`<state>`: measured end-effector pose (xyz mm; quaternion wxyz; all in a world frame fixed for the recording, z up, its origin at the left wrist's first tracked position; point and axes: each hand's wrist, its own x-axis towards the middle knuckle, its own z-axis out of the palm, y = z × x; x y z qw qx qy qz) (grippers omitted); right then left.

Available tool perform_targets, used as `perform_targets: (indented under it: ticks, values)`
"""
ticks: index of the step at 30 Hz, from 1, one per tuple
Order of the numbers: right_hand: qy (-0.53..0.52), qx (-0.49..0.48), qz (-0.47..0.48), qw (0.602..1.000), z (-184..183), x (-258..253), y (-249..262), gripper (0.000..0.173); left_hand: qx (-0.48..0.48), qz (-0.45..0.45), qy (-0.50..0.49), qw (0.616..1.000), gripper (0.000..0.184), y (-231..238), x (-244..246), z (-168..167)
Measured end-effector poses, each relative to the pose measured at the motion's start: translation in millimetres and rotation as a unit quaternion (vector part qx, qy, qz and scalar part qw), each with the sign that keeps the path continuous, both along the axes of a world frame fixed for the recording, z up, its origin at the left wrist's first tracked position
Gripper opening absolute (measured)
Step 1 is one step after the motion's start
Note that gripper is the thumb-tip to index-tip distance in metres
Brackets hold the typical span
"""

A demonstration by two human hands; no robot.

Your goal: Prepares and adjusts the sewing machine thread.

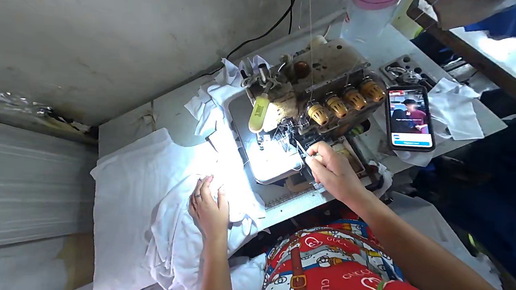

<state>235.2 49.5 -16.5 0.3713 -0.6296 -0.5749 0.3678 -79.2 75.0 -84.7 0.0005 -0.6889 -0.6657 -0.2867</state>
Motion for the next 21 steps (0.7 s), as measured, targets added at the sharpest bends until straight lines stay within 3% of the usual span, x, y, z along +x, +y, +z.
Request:
perform_targets:
  ticks: [21]
  values:
    - [-0.008, -0.018, -0.006, 1.000, 6.4, 0.5, 2.3, 0.025, -0.001, 0.001, -0.002, 1.000, 0.046, -0.5, 0.1, 0.3]
